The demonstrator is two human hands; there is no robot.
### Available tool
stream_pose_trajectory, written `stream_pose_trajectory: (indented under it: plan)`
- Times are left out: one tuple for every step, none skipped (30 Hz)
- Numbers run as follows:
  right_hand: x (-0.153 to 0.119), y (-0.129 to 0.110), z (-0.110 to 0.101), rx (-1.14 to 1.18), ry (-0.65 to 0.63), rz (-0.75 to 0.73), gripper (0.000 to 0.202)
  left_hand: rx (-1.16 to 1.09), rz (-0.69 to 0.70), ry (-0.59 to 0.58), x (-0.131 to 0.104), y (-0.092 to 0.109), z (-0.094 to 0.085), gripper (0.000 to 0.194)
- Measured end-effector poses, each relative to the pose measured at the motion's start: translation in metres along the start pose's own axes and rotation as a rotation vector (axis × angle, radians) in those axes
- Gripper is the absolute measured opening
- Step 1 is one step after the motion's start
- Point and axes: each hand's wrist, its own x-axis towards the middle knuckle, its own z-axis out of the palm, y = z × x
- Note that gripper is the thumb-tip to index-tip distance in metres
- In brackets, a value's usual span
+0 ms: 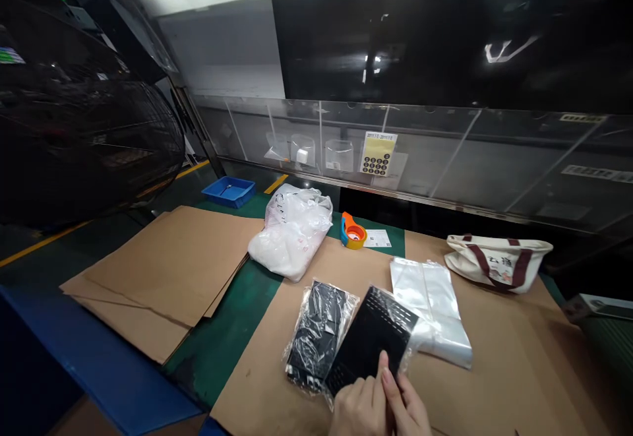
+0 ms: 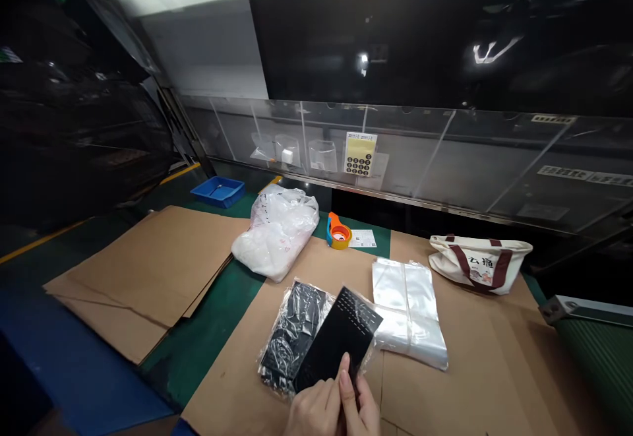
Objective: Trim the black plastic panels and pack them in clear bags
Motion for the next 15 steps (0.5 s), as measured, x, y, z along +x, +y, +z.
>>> stream_pose_trajectory:
  plan:
    - [0.012,0.005,0.007,0.016,-0.003,0.014,0.047,-0.043,-0.014,-0.057,-0.006,-0.010,-0.001,0.031]
    - [0.024,0.009,0.014,0.028,-0.018,0.014,0.045,-0.103,-0.035,-0.126,-0.011,-0.024,-0.003,0.036]
    - [0.036,0.013,0.022,0.038,-0.041,0.005,0.045,-0.156,-0.104,-0.196,-0.015,-0.040,-0.007,0.038]
    - [0.048,0.017,0.031,0.047,-0.068,-0.012,0.045,-0.193,-0.209,-0.243,-0.018,-0.058,-0.011,0.039]
    - [0.058,0.021,0.042,0.055,-0.098,-0.025,0.047,-0.214,-0.347,-0.270,-0.020,-0.076,-0.013,0.039]
    - [0.067,0.026,0.054,0.053,-0.129,-0.025,0.049,-0.231,-0.498,-0.280,-0.021,-0.095,-0.013,0.039]
    - [0.075,0.031,0.066,0.040,-0.147,-0.017,0.050,-0.246,-0.636,-0.277,-0.023,-0.113,-0.009,0.041]
    - [0.082,0.037,0.076,0.019,-0.143,-0.011,0.051,-0.257,-0.754,-0.286,-0.025,-0.130,-0.003,0.044]
    - [0.087,0.044,0.085,-0.006,-0.112,-0.014,0.050,-0.249,-0.851,-0.307,-0.026,-0.144,0.006,0.049]
    - [0.090,0.051,0.091,-0.033,-0.067,-0.022,0.049,-0.232,-0.928,-0.347,-0.029,-0.157,0.017,0.054]
    - [0.093,0.058,0.094,-0.063,-0.013,-0.038,0.049,-0.214,-0.981,-0.400,-0.031,-0.167,0.028,0.058]
    - [0.094,0.064,0.095,-0.092,0.049,-0.061,0.050,-0.205,-1.008,-0.451,-0.033,-0.175,0.039,0.061]
    - [0.095,0.070,0.093,-0.103,0.101,-0.069,0.055,-0.218,-1.012,-0.497,-0.035,-0.181,0.049,0.062]
    - [0.096,0.075,0.089,-0.092,0.128,-0.056,0.061,-0.256,-0.999,-0.533,-0.036,-0.185,0.057,0.060]
    - [0.097,0.078,0.086,-0.063,0.129,-0.024,0.067,-0.309,-0.984,-0.555,-0.036,-0.188,0.064,0.059]
